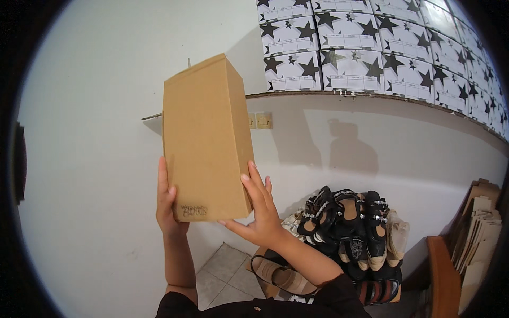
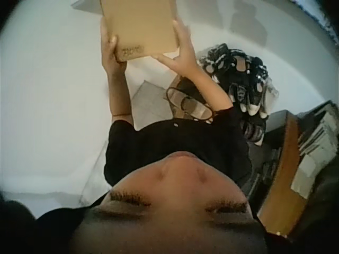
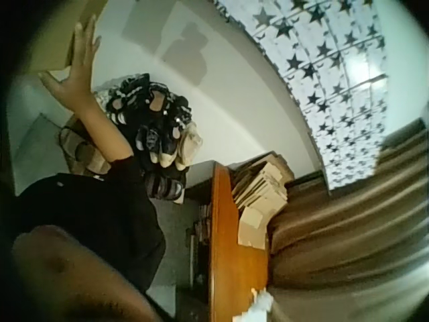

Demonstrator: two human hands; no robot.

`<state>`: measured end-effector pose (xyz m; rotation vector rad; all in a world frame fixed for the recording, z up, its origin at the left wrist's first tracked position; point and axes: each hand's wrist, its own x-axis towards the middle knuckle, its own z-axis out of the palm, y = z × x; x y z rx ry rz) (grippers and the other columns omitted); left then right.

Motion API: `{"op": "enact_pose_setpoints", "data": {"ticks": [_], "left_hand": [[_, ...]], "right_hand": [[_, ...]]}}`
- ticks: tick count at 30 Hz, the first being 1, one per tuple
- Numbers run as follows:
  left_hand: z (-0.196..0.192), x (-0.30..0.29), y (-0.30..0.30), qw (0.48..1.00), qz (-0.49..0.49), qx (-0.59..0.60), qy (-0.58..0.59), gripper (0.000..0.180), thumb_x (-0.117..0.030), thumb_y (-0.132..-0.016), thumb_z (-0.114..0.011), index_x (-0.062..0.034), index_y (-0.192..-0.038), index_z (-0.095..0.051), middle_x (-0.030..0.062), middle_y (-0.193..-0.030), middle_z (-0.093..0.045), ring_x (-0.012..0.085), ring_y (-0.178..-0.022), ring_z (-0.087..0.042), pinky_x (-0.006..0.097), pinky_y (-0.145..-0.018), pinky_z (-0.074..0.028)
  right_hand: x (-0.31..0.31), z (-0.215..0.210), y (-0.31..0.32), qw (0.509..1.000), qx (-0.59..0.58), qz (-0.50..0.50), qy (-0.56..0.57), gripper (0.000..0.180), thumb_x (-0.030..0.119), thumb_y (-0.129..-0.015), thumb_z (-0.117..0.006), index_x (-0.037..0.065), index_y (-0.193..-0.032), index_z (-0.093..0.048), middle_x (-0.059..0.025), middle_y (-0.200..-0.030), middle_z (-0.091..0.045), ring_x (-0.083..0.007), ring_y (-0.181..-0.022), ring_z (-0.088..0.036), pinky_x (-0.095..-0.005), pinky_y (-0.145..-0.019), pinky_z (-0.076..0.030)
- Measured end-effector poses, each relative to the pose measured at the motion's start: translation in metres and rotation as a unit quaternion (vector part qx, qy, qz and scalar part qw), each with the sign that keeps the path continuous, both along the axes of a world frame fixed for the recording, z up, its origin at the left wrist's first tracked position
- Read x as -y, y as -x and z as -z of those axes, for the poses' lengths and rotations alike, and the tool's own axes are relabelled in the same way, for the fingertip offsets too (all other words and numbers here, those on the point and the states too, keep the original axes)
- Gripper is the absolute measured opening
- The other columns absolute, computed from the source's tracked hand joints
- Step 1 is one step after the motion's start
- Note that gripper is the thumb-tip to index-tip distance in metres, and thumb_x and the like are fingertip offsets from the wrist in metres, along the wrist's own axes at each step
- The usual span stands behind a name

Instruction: Folding cardboard into boxes and placing paper lining inside them.

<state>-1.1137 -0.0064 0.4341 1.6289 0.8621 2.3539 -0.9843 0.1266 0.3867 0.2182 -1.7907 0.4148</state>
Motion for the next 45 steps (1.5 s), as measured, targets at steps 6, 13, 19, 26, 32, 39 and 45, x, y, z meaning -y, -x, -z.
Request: {"op": "enact_pose_setpoints", "data": {"ticks": [6,13,19,26,32,39,45], "left_hand": [[-0.045,-0.035,0.034,0.999,0.025,0.03,-0.008,0.059,-0.009,-0.088,-0.037,0.0031,-0.142,-0.017,0.0188,-0.143,-0.029,0.0238,-0.13,-0.034,0.032,-0.104,-0.031],[-0.106,-0.082,0.077,0.99,0.138,0.029,-0.02,0.052,-0.011,-0.089,-0.034,-0.0014,-0.139,-0.027,0.0152,-0.141,-0.033,0.0229,-0.125,-0.039,0.034,-0.102,-0.034],[-0.121,-0.138,0.089,0.962,0.13,0.134,-0.199,0.062,-0.034,-0.086,-0.043,-0.0048,-0.139,-0.027,0.0166,-0.14,-0.028,0.0274,-0.121,-0.039,0.039,-0.099,-0.033],[-0.12,-0.19,0.115,0.952,-0.101,-0.186,-0.222,0.065,-0.024,-0.09,-0.05,-0.0039,-0.142,-0.016,0.0166,-0.142,-0.025,0.0245,-0.129,-0.03,0.04,-0.106,-0.024],[-0.134,-0.231,0.154,0.864,-0.374,-0.336,-0.006,0.049,-0.033,-0.097,-0.032,-0.0099,-0.139,-0.031,0.0132,-0.148,-0.02,0.0244,-0.137,-0.019,0.056,-0.107,-0.01],[-0.131,-0.235,0.16,0.787,-0.463,-0.401,0.078,0.04,-0.033,-0.095,-0.031,-0.0116,-0.115,-0.059,0.0045,-0.134,-0.047,0.026,-0.131,-0.033,0.068,-0.101,-0.001],[-0.129,-0.247,0.162,0.801,-0.497,-0.331,0.036,0.051,-0.039,-0.093,-0.034,-0.0098,-0.134,-0.04,0.0114,-0.127,-0.053,0.0274,-0.128,-0.037,0.067,-0.101,0.003]], "right_hand": [[-0.024,-0.043,0.033,1.0,0.013,0.014,0.021,0.091,0.026,-0.075,-0.07,0.005,-0.142,-0.013,-0.0281,-0.145,-0.014,-0.0404,-0.136,-0.018,-0.0616,-0.103,-0.009],[-0.051,-0.101,0.047,0.988,-0.032,0.15,-0.022,0.086,0.021,-0.076,-0.066,0.001,-0.141,-0.013,-0.0256,-0.138,-0.031,-0.0383,-0.129,-0.03,-0.0556,-0.102,-0.022],[-0.071,-0.145,0.078,0.974,-0.2,0.098,0.045,0.075,0.012,-0.075,-0.068,0.003,-0.136,-0.025,-0.0201,-0.125,-0.045,-0.031,-0.11,-0.048,-0.0394,-0.092,-0.039],[-0.097,-0.156,0.105,0.948,-0.223,0.22,-0.061,0.042,0.01,-0.077,-0.064,0.004,-0.117,-0.051,-0.0209,-0.124,-0.045,-0.0336,-0.115,-0.045,-0.0429,-0.095,-0.037],[-0.124,-0.147,0.131,0.881,-0.099,0.459,-0.062,0.041,0.034,-0.085,-0.052,0.003,-0.111,-0.059,-0.0185,-0.126,-0.045,-0.0347,-0.126,-0.035,-0.0658,-0.099,-0.006],[-0.117,-0.163,0.127,0.846,0.036,0.532,0.008,0.048,0.044,-0.09,-0.041,0.003,-0.084,-0.067,-0.0067,-0.108,-0.059,-0.0356,-0.125,-0.037,-0.0705,-0.095,0.007],[-0.128,-0.164,0.121,0.811,-0.027,0.573,-0.117,0.048,0.046,-0.089,-0.042,0.004,-0.085,-0.066,-0.0077,-0.096,-0.064,-0.0367,-0.121,-0.041,-0.0684,-0.097,0.005]]}}
